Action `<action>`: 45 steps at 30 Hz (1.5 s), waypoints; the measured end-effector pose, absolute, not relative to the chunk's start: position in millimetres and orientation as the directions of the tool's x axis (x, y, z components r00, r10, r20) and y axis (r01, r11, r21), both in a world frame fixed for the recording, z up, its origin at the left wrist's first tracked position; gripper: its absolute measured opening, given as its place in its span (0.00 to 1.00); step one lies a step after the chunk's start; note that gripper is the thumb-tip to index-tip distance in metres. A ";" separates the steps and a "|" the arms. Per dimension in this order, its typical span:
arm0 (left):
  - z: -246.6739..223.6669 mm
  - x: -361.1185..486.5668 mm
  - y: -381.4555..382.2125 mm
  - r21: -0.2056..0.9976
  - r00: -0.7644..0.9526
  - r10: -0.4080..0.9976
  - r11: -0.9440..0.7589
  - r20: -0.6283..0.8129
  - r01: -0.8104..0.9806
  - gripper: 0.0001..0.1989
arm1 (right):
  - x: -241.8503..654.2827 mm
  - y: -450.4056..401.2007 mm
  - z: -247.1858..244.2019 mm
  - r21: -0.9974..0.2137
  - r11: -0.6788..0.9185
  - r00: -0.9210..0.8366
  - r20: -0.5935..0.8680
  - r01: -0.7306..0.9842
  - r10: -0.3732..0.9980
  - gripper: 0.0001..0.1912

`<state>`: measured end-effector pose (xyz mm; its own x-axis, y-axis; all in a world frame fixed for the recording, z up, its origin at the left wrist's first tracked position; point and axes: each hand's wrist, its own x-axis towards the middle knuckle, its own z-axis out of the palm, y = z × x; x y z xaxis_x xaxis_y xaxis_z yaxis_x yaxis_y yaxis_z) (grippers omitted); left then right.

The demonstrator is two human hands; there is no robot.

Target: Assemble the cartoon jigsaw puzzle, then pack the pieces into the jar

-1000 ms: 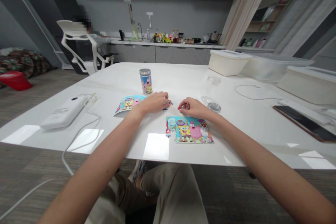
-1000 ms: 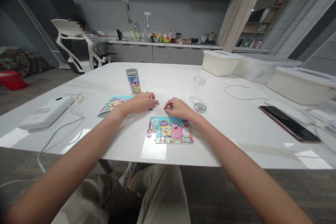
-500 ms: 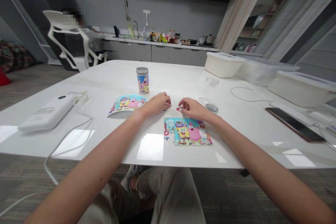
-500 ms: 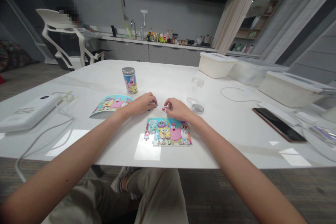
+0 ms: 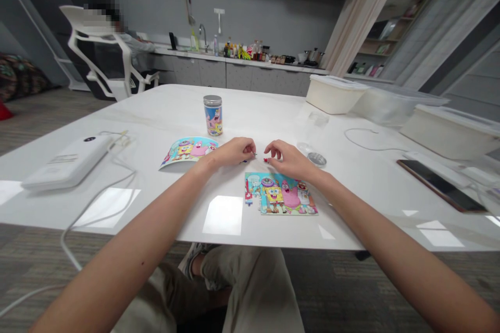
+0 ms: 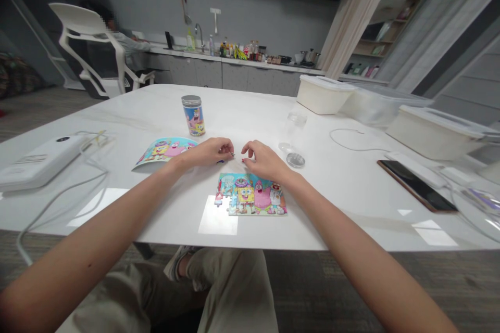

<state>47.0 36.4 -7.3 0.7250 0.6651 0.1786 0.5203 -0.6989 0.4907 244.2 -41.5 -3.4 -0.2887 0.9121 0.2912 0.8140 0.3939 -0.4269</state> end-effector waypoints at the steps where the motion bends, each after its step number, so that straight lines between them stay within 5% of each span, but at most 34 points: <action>1: -5.1 46.2 35.4 0.492 0.732 0.656 -0.706 0.184 0.509 0.06 | 243.8 -42.0 -2.8 -0.431 0.396 -0.289 0.294 0.811 0.911 0.09; 12: 22.9 44.5 11.6 0.638 0.795 0.552 -0.712 0.252 0.293 0.07 | 235.1 -49.7 2.1 -0.642 0.445 -0.314 0.315 0.625 0.896 0.08; 23: 25.5 41.7 12.4 0.762 0.775 0.569 -0.620 0.273 0.187 0.10 | 235.8 -44.1 4.9 -0.898 0.291 -0.316 0.185 0.331 0.931 0.15; 28: 25.4 38.6 17.1 0.721 0.780 0.589 -0.633 0.213 0.281 0.12 | 234.8 -46.1 5.0 -0.919 0.276 -0.305 0.187 0.281 0.934 0.13; 34: 29.7 31.8 13.7 0.526 0.841 0.532 -0.744 0.093 0.413 0.13 | 234.0 -54.3 11.5 -0.920 0.232 -0.441 0.074 0.315 0.895 0.10; 45: 32.2 29.9 7.3 0.501 0.904 0.424 -0.770 -0.060 0.395 0.10 | 232.9 -61.9 13.9 -0.930 0.167 -0.623 -0.080 0.328 0.778 0.07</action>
